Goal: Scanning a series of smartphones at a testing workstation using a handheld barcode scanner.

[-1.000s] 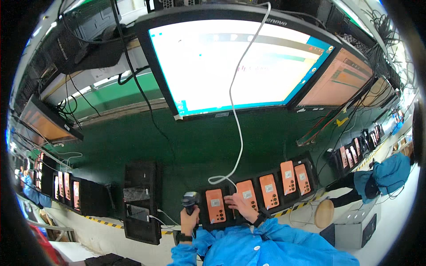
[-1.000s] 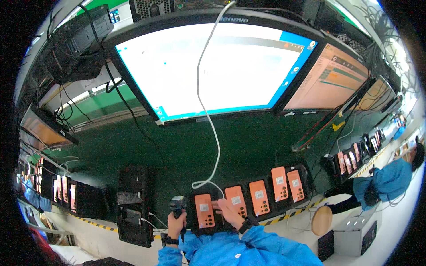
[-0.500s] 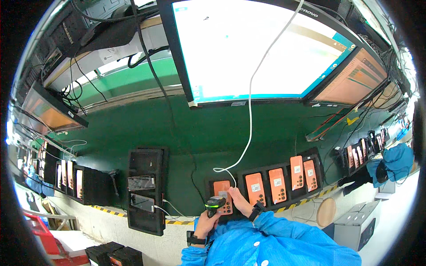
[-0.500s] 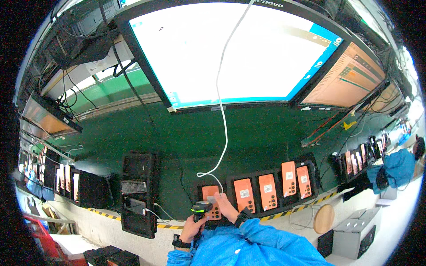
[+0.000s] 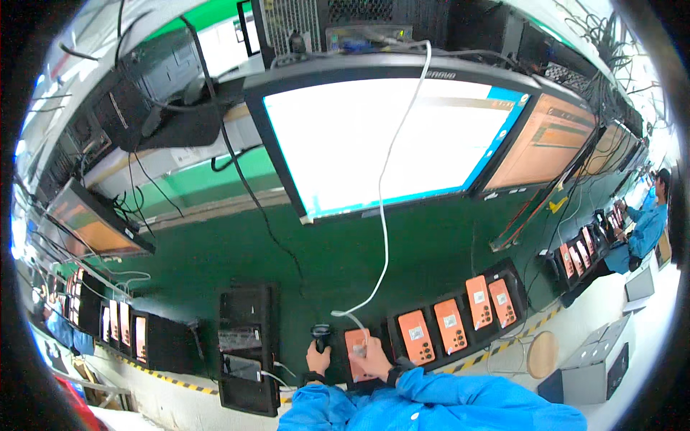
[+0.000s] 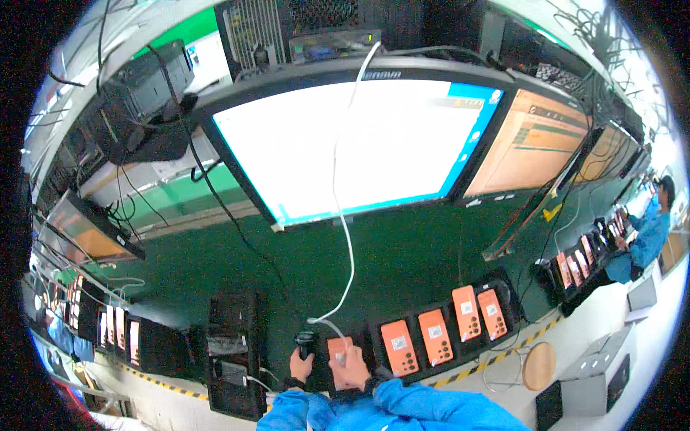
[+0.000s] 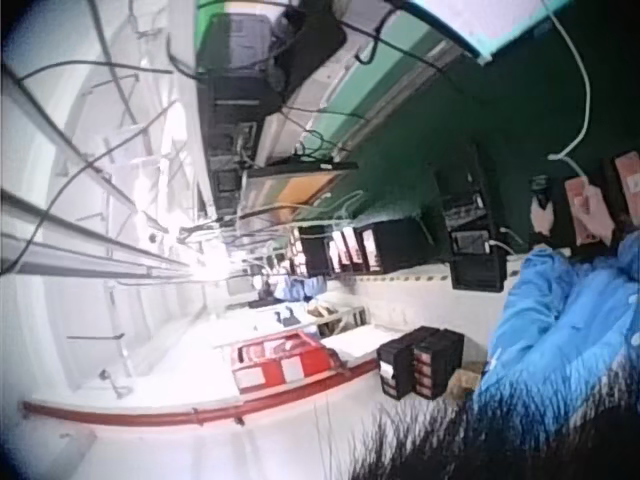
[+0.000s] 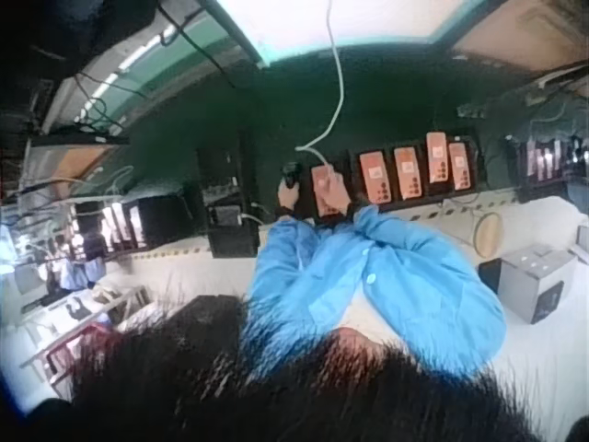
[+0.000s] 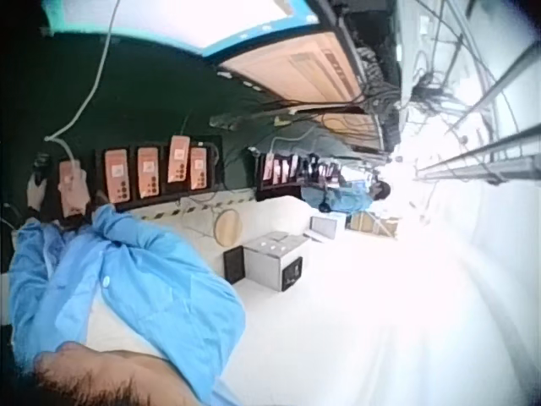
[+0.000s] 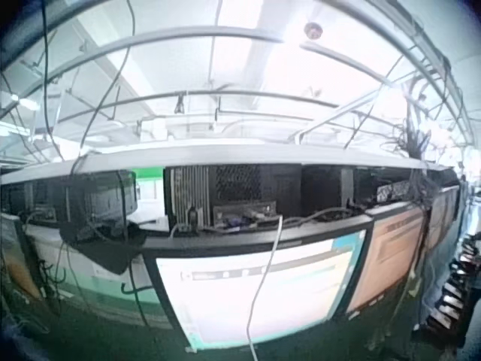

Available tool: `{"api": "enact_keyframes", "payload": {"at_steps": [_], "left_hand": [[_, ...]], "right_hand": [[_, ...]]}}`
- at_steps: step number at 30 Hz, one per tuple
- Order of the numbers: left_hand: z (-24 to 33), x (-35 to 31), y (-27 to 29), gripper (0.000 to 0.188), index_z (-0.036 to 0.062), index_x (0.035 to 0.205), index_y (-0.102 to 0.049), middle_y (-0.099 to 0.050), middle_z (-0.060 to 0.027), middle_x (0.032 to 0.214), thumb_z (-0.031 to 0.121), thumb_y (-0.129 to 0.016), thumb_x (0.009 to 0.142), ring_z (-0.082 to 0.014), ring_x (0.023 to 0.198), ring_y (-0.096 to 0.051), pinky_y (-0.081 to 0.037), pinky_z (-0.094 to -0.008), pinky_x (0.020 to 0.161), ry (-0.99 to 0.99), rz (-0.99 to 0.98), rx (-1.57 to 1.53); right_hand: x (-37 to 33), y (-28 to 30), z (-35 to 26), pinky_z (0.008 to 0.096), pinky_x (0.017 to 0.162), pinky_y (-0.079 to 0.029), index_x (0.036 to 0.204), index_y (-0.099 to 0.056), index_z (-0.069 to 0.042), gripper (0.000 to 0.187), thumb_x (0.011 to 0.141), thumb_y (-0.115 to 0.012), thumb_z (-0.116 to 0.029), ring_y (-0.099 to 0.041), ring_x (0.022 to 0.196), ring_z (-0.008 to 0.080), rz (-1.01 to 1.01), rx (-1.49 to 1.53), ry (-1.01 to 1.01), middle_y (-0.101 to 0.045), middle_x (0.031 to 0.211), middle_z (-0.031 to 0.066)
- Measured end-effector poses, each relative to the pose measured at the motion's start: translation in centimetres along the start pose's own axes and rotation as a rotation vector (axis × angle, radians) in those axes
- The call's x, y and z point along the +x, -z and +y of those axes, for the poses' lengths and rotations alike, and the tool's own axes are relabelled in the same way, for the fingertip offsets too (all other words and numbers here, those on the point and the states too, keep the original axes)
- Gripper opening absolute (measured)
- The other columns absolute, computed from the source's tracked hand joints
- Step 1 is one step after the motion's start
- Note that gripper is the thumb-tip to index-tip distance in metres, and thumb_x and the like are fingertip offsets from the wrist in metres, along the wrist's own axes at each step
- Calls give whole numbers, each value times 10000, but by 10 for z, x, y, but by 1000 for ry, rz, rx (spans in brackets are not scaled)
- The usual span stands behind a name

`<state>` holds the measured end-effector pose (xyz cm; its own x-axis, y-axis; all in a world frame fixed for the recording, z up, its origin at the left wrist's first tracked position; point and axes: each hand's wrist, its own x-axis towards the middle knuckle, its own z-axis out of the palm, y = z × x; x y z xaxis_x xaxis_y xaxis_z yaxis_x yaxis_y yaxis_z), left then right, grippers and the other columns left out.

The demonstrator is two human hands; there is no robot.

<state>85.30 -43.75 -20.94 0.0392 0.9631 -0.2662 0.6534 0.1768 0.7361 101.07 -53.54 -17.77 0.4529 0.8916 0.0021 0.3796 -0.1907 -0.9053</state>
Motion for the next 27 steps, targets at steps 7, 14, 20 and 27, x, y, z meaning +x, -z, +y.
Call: {"api": "enact_keyframes", "payload": {"at_steps": [7, 14, 20, 27], "left_hand": [[1, -8, -18, 508, -9, 1193, -511, -586, -247, 1115, 108, -659, 722, -417, 1064, -556, -440, -463, 918, -158, 233, -101], [27, -12, 7, 468, 4, 1160, -523, -592, -168, 1036, 54, -658, 714, -306, 993, -587, -450, -397, 904, -175, 216, -121], [80, -19, 28, 441, 13, 1142, -550, -643, -135, 988, 98, -699, 736, -223, 836, -638, -511, -329, 732, -312, -54, -323], [97, -61, 31, 247, 9, 1021, -638, -690, -112, 890, 97, -709, 801, -182, 841, -666, -521, -298, 754, -343, -525, -356]], "right_hand": [[-6, 0, -27, 479, 794, -466, 1064, -445, -37, 578, 731, -751, -397, -523, 1037, 397, -3, -253, -64, -466, 1102, 196], [9, 2, -20, 421, 827, -472, 1082, -422, -34, 564, 740, -755, -334, -487, 1075, 406, 25, -336, -105, -439, 1157, 192], [6, 28, -7, 312, 701, -457, 964, -441, -48, 378, 789, -738, -202, -561, 746, 211, -82, 106, -240, -549, 805, 98], [22, 71, -50, 243, 706, -401, 910, -559, -26, 264, 1006, -426, -233, -462, 789, 96, -199, 588, -98, -498, 814, 3]]}}
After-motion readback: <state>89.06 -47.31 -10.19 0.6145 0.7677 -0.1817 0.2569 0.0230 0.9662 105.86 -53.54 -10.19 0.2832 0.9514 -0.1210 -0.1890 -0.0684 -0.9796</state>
